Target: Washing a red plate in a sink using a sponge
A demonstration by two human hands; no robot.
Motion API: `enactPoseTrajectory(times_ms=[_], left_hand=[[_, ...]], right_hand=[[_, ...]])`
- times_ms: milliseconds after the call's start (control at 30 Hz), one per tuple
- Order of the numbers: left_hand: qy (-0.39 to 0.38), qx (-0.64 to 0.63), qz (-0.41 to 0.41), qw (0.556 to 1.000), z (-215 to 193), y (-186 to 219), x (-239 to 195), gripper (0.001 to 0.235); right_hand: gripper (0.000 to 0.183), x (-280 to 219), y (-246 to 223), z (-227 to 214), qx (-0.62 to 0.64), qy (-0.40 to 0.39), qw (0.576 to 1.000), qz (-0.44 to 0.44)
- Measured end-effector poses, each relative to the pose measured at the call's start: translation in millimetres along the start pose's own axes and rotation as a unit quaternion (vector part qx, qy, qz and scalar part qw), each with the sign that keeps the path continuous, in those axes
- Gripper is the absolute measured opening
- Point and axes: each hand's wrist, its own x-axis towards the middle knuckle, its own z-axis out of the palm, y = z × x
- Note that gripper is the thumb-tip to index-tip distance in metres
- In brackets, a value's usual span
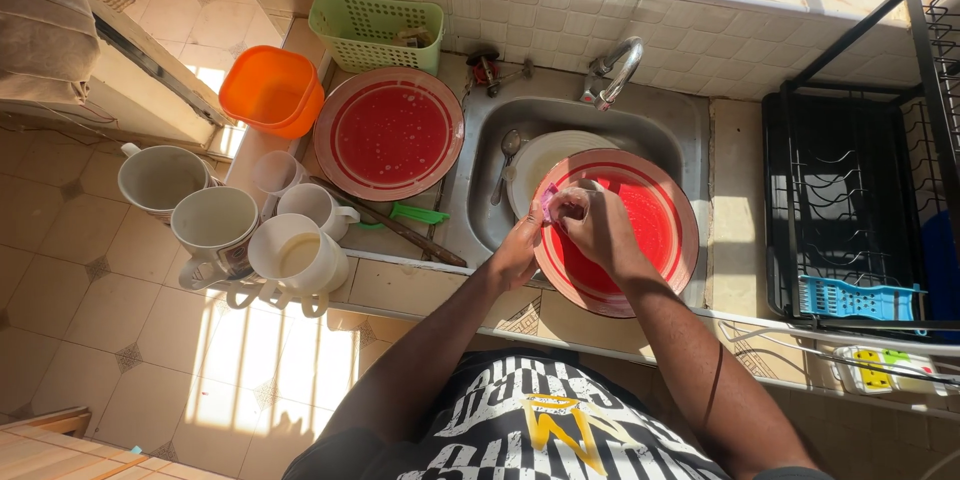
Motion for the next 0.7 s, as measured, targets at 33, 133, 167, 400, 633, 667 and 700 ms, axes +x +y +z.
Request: enactPoseTrajectory(times_ms=[33,133,167,400,633,667,700], left_hand=[[-0.001,-0.002,-0.002,1.0,-4.5,-5.5,3.9,0.06],[0.016,-0.019,0.002,1.0,-10.7,-18.9,3.8,0.058],[0.016,-0.015,0.005,1.0,-9.4,-14.7,4.3,0.057],[0.024,-0.016,0.012,1.0,-6.8,-8.1,5.4,0.055],[0.02,-0.012,0.014,1.0,-11.4,-13.3,4.8,0.059],[0.025,-0.012,0.014,1.0,-9.3,-13.2,3.4,0.057],[0.025,-0.009,0.013,1.0,-6.3,-11.7,5.9,0.055]], right_hand=[[0.011,8.2,14.1,-2.6,-0.002,0.0,1.0,0.003],[0.01,12.0,27.6,-7.1,-0.056,0.06,0.996,0.025],[0.011,7.6,12.4,-7.5,-0.05,0.04,0.998,0.014],[0.007,15.2,42.4,3.1,-0.041,0.067,0.997,0.012],[0.012,-1.0,29.0,7.1,-0.021,0.023,0.999,0.007],[0.011,4.6,44.3,8.9,-0.029,0.043,0.998,0.018],[0.01,11.8,60.5,8.6,-0.038,0.069,0.996,0.031]])
